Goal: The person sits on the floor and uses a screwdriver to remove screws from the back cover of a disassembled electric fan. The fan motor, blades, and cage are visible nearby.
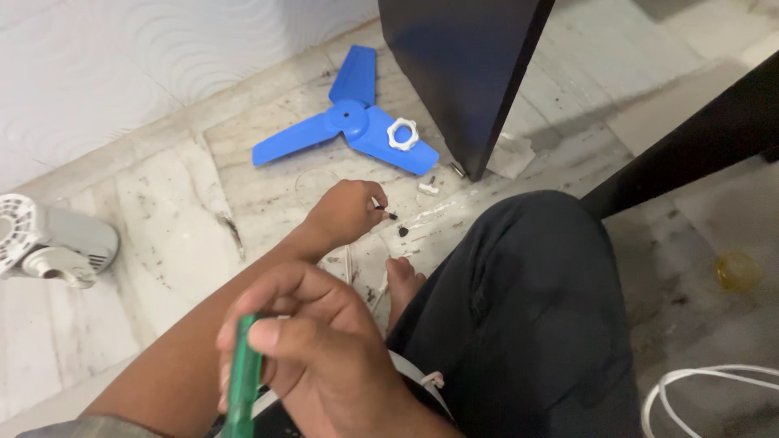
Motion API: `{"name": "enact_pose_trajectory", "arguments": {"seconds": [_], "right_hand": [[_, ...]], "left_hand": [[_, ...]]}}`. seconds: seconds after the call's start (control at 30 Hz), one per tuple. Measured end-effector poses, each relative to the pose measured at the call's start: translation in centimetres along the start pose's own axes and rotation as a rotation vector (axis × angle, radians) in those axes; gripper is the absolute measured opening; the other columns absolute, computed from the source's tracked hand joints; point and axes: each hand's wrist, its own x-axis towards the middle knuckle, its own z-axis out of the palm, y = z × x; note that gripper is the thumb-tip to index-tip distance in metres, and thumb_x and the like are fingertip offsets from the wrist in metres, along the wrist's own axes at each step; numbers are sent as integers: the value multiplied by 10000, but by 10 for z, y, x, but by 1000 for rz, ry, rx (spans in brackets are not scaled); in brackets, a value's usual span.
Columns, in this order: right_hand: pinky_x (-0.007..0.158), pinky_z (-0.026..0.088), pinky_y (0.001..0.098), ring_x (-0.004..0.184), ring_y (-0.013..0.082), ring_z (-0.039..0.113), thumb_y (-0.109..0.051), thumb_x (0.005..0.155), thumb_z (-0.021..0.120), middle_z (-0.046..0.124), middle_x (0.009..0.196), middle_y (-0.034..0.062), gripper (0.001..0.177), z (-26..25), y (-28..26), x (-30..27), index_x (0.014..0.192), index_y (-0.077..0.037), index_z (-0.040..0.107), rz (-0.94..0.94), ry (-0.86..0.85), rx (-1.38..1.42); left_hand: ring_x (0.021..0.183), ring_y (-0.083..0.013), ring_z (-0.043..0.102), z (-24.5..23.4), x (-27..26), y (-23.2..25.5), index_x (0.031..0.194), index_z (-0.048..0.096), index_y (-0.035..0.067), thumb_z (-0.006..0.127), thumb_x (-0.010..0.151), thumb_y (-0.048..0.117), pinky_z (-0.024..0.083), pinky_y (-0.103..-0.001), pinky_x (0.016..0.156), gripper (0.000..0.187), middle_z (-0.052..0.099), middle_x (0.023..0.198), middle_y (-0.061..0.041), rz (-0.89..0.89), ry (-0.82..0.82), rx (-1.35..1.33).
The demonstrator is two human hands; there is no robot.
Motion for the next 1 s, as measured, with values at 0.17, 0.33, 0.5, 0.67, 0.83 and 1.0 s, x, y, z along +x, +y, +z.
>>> {"name": "enact_pose_trajectory", "arguments": {"seconds": [0.17,0.33,0.5,0.67,0.83,1.0], "right_hand": [[838,566,379,914,255,688,43,990,602,641,1000,196,121,-1,1,1,1106,31,568,88,104,-36],[866,566,383,936,250,686,50,990,612,628,988,191,99,0,0,2,1075,39,562,95,112,-28],[836,567,383,903,247,678,34,987,606,651,1011,195,131,-1,-1,2,1109,15,561,99,99,-55],[775,586,385,886,243,685,-1,1020,615,656,1015,179,120,2,0,5,1129,32,578,37,19,-14],[773,598,384,864,243,692,-30,995,614,660,1049,171,142,3,-3,2,1134,-2,606,-14,11,-60],[769,599,352,858,229,692,-30,993,619,660,1040,177,111,1,-2,-2,1100,-3,629,37,-140,-66]], "left_hand": [[818,-328,714,21,15,-3,1010,752,64,770,799,212,546,-418,757,258,746,845,-161,19,12,-54],[806,-313,724,15,19,3,1051,732,60,763,798,237,547,-412,752,310,749,820,-155,65,-35,-100],[757,-284,726,-30,-3,24,1074,748,66,750,829,250,552,-397,727,306,749,803,-138,113,-59,-84],[726,-220,716,-91,-63,56,1107,727,74,745,854,247,561,-359,679,306,773,802,-118,16,-112,-244],[801,-174,777,-132,-151,75,1138,715,90,671,772,121,610,-322,706,370,812,886,-88,38,-77,-330],[910,-201,743,-124,-253,97,1191,750,130,689,890,238,596,-329,808,325,828,985,-64,-328,-15,-278]]}}
